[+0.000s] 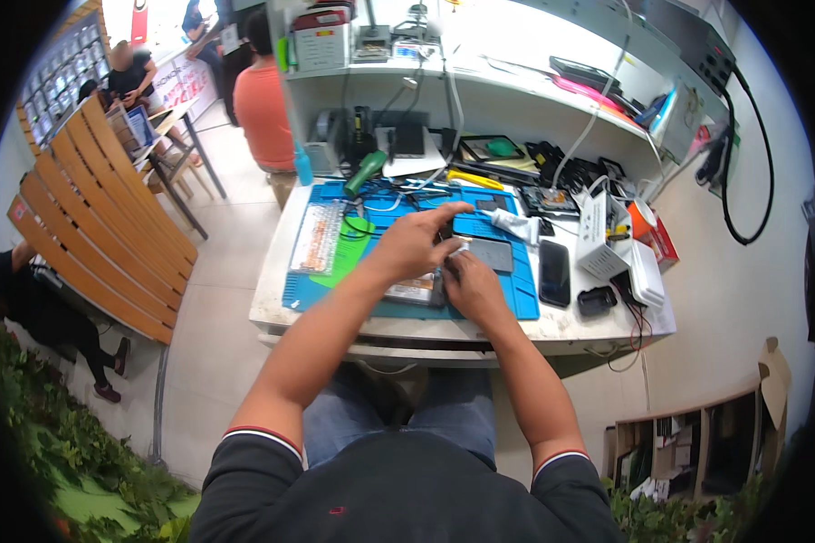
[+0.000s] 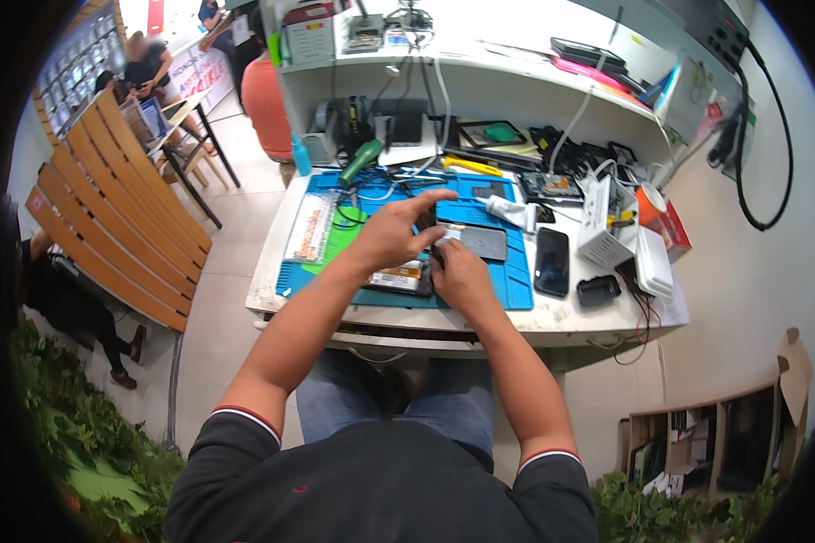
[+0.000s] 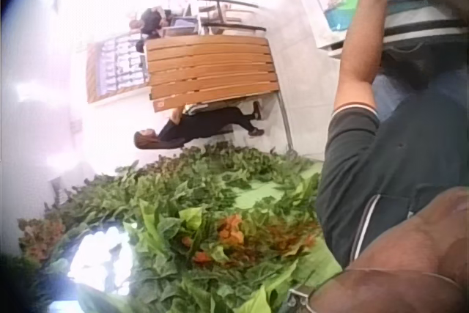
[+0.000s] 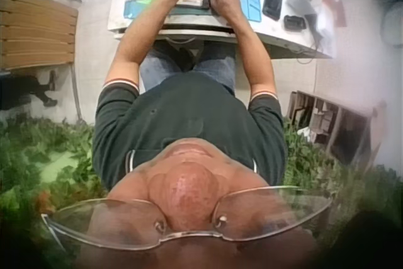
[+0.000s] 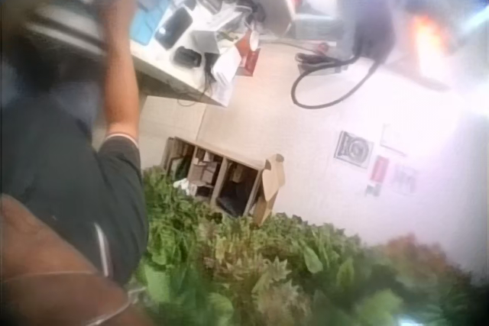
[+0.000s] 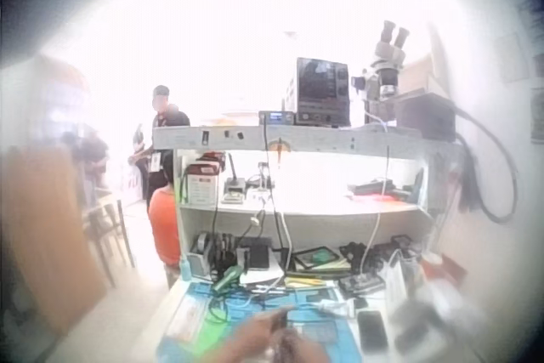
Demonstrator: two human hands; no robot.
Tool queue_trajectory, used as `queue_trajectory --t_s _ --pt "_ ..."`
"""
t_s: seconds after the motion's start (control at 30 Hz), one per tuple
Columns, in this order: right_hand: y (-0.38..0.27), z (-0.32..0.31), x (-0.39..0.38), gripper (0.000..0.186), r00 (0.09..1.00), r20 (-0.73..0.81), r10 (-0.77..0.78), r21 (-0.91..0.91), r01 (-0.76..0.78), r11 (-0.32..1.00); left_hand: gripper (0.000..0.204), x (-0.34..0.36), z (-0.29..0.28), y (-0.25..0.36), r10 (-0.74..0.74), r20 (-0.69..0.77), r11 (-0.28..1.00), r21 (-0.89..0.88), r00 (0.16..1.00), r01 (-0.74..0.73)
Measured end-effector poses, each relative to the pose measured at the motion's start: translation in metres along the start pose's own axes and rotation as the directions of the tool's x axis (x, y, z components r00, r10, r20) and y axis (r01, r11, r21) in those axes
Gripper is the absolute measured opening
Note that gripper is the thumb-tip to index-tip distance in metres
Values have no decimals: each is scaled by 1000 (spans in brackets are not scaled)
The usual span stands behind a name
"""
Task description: The person disassembles a mobile phone, uses a heat tool on the front screen, and handles internal components by hand.
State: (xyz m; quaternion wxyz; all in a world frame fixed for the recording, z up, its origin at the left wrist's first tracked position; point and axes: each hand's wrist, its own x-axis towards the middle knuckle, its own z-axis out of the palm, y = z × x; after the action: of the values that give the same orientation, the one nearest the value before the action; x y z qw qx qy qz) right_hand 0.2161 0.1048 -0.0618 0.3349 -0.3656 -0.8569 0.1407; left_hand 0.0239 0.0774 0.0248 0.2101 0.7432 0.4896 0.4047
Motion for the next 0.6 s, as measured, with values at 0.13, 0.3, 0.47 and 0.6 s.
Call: queue_trajectory --t_s 0.13,0.3,0.47,0.6 --pt "-6 -9 1 13 1000 21 13 129 -16 992 70 -6 -13 10 -86 91 991 107 992 76" --pt "-4 -13 -4 15 1000 -9 5 176 -3 984 64 -11 -1 -10 165 -80 986 26 983 -164" --pt "3 -16 -2 18 1000 19 -4 169 1 986 71 -17 -1 3 83 -15 996 26 996 -82" --pt "-1 -22 -1 20 998 48 -27 164 19 986 75 -19 -3 -1 113 57 993 -54 992 -110"
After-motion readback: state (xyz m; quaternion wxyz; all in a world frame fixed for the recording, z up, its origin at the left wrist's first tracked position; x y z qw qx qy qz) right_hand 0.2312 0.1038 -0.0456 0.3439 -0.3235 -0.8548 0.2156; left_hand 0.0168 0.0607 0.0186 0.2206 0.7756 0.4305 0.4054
